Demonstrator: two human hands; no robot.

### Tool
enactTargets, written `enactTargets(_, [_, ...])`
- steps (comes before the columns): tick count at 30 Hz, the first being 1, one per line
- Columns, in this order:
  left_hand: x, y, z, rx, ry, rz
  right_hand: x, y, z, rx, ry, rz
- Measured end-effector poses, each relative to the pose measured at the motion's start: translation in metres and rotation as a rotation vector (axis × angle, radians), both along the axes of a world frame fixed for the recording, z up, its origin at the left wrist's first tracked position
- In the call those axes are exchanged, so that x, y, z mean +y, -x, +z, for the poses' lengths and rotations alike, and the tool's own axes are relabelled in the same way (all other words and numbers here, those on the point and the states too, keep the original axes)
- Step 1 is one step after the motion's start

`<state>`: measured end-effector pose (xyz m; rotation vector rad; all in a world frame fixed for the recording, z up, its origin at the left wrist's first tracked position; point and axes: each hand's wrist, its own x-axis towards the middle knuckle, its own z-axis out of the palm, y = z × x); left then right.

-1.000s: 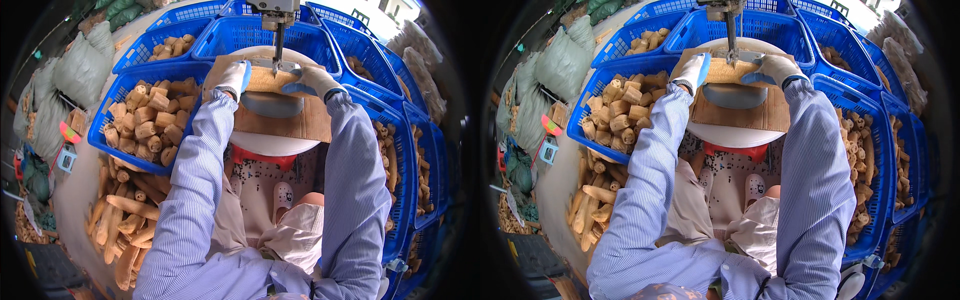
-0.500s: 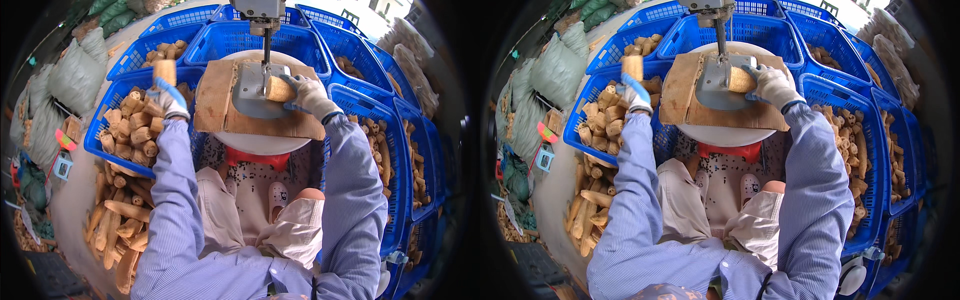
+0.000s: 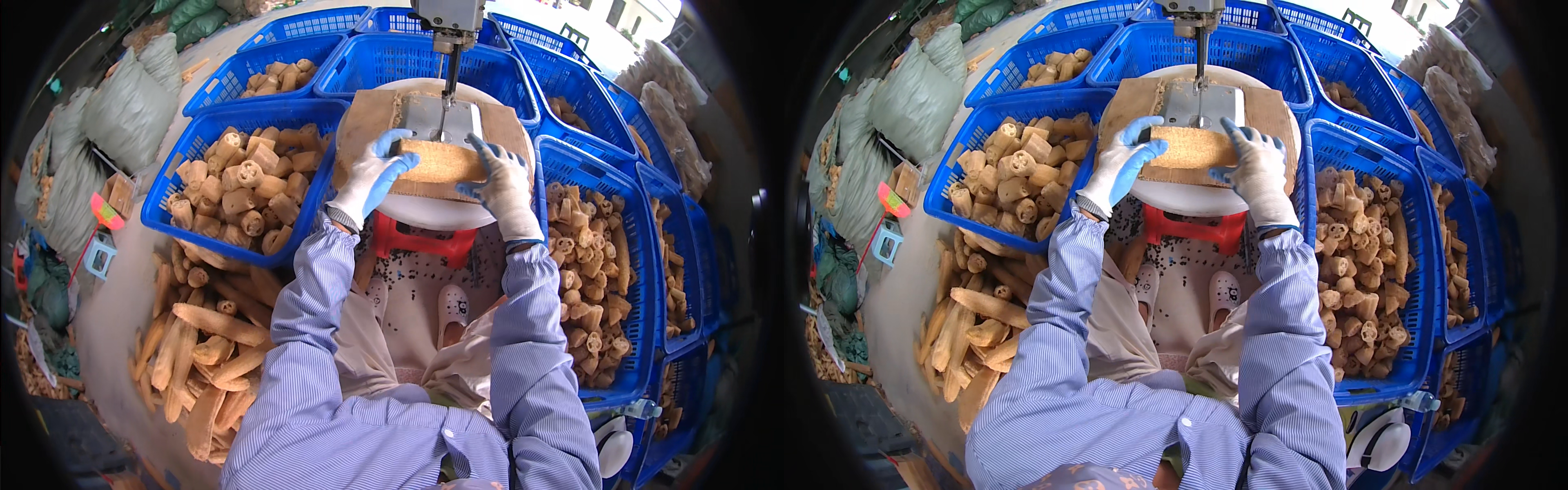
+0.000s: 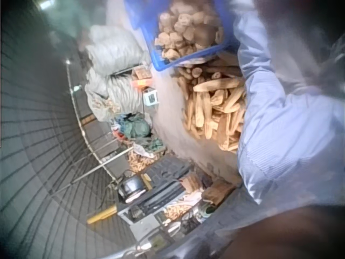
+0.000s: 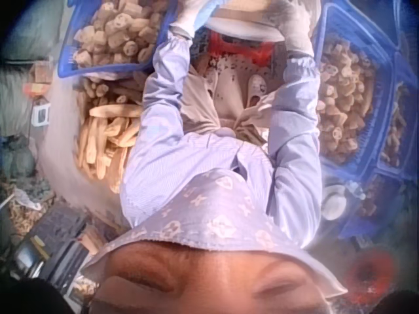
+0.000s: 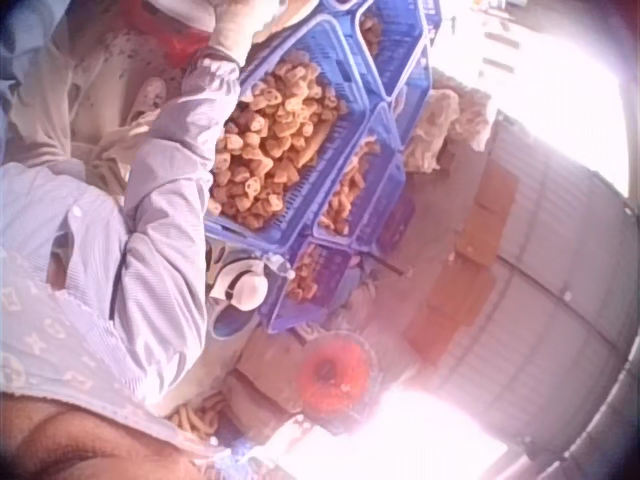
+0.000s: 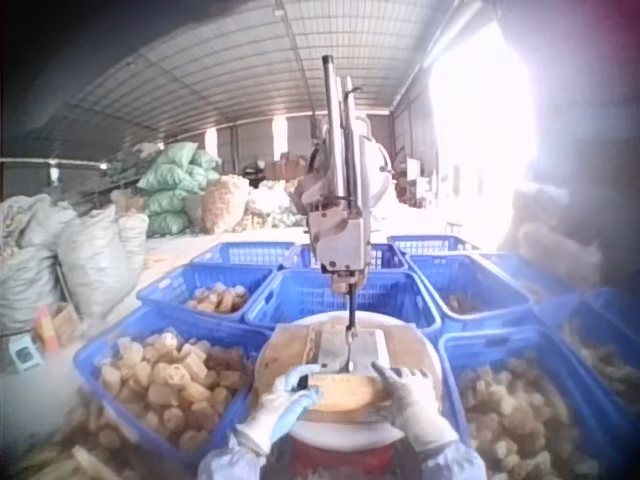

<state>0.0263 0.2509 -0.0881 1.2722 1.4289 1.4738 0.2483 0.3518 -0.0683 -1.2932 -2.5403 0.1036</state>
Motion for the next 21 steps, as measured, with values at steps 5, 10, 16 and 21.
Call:
enactTargets(5, [0.009, 0.018, -0.013, -0.066, -0.036, 0.001, 0.024, -0.009, -0.044, 0.869, 0.606, 0.119])
enactTargets(10, [0.012, 0.026, -0.008, -0.022, 0.002, 0.015, 0.033, 0.009, -0.043, 0.876, 0.608, 0.1])
enactTargets(16, [0.017, 0.034, -0.01, -0.025, 0.023, 0.069, 0.042, 0.016, -0.05, 0.776, 0.497, 0.138])
enactTargets(21, [0.019, 0.047, -0.021, -0.055, 0.015, 0.081, 0.047, 0.023, -0.062, 0.796, 0.521, -0.008])
